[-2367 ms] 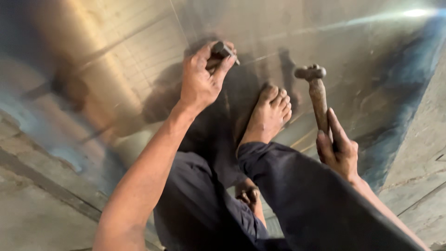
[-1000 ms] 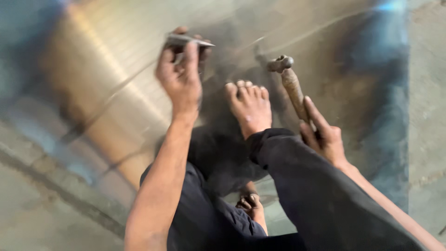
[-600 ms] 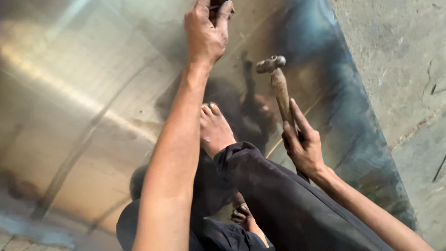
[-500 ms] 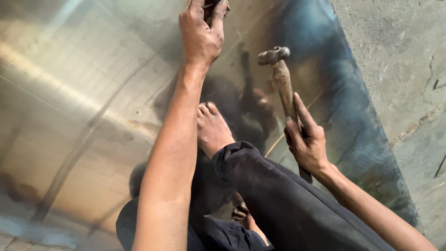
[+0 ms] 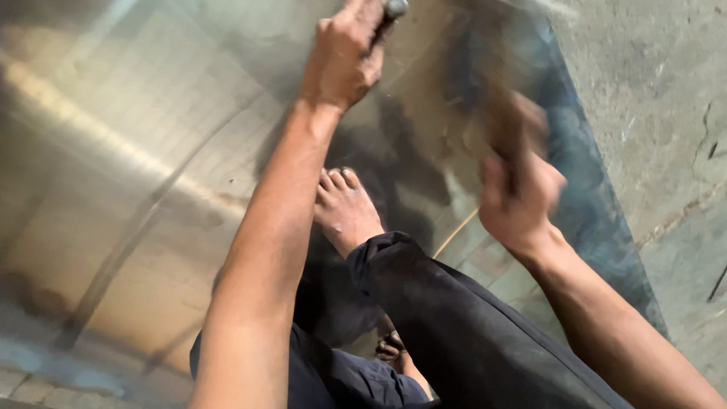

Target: The person uses a hammer and a chisel to work on a large, flat metal sheet placed on the floor. They repeatedly strike the chisel with the hammer to shape or flatten the metal surface.

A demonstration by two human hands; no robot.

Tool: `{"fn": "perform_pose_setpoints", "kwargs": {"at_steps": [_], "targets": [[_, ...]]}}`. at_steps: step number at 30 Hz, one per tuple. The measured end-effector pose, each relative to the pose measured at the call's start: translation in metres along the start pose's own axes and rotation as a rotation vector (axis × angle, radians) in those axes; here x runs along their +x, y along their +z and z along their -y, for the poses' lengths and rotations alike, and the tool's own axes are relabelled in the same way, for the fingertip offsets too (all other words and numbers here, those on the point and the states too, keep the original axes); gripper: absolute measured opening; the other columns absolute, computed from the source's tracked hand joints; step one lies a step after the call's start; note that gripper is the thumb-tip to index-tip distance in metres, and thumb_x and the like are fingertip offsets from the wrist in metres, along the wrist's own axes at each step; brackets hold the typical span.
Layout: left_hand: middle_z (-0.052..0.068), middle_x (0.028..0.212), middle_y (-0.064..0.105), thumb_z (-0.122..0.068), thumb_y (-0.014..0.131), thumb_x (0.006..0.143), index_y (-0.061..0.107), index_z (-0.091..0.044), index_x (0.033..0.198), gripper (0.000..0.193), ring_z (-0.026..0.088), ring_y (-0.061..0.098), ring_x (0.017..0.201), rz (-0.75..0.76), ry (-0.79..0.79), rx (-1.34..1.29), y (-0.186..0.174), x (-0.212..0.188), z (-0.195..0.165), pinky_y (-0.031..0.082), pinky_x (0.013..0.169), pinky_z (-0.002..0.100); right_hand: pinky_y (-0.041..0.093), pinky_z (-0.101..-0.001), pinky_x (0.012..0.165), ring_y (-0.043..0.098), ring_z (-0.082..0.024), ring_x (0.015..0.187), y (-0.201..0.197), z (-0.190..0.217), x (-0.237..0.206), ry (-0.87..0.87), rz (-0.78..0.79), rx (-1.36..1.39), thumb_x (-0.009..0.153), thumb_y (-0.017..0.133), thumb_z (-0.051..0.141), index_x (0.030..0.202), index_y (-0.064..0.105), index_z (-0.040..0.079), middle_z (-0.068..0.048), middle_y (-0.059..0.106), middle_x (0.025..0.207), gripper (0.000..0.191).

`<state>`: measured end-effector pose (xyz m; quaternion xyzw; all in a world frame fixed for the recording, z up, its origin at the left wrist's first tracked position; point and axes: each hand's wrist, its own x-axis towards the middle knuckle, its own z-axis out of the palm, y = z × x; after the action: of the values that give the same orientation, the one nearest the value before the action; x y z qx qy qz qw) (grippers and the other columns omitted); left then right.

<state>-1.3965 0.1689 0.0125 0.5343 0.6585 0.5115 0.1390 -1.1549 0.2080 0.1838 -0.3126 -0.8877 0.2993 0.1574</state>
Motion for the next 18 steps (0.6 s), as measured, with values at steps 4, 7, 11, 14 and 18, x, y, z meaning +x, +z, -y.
{"fn": "perform_pose_setpoints", "kwargs": {"at_steps": [4, 7, 11, 14, 18], "targets": [[0.019, 0.1, 0.069, -0.002, 0.069, 0.085, 0.061, -0.002, 0.116, 0.032, 0.038, 0.069, 0.084, -0.247, -0.05, -0.017, -0.008, 0.015, -0.016, 0.057, 0.072, 0.045, 0.048, -0.027, 0.056, 0.053, -0.009, 0.06, 0.008, 0.008, 0.016, 0.298, 0.221, 0.084, 0.113, 0.054, 0.009, 0.168, 0.032, 0.012, -0.004, 0.057, 0.072, 0.059], [0.01, 0.095, 0.073, -0.009, 0.07, 0.101, 0.064, -0.004, 0.112, 0.013, 0.023, 0.074, 0.083, -0.567, -0.319, -0.294, -0.02, 0.005, -0.024, 0.061, 0.076, 0.035, 0.046, -0.0263, 0.052, 0.052, -0.007, 0.057, 0.012, 0.009, 0.002, 0.395, 0.167, 0.172, 0.112, 0.051, 0.01, 0.167, 0.031, 0.014, -0.001, 0.057, 0.07, 0.059], [0.006, 0.103, 0.074, -0.011, 0.07, 0.104, 0.064, 0.001, 0.128, 0.027, 0.013, 0.074, 0.089, -0.739, -0.466, -0.507, -0.087, -0.066, 0.001, 0.065, 0.08, 0.028, 0.043, -0.0275, 0.044, 0.048, -0.006, 0.051, 0.036, 0.002, -0.015, 0.627, 0.255, 0.203, 0.106, 0.053, 0.014, 0.164, 0.033, 0.019, 0.0, 0.054, 0.063, 0.061], [0.005, 0.104, 0.072, -0.01, 0.071, 0.099, 0.064, 0.001, 0.126, 0.03, 0.012, 0.073, 0.091, -0.945, -0.625, -0.559, -0.161, -0.136, 0.035, 0.068, 0.081, 0.031, 0.042, -0.0284, 0.043, 0.048, -0.007, 0.051, 0.064, 0.001, -0.012, 0.688, 0.375, 0.169, 0.103, 0.054, 0.016, 0.164, 0.036, 0.024, -0.001, 0.054, 0.063, 0.064], [0.007, 0.103, 0.072, -0.009, 0.072, 0.1, 0.066, 0.002, 0.122, 0.025, 0.014, 0.075, 0.093, -1.112, -0.633, -0.455, -0.244, -0.188, 0.07, 0.065, 0.085, 0.035, 0.041, -0.0294, 0.044, 0.047, -0.008, 0.052, 0.087, 0.019, 0.008, 0.604, 0.412, 0.116, 0.104, 0.055, 0.017, 0.163, 0.038, 0.025, -0.001, 0.055, 0.066, 0.062]]}}
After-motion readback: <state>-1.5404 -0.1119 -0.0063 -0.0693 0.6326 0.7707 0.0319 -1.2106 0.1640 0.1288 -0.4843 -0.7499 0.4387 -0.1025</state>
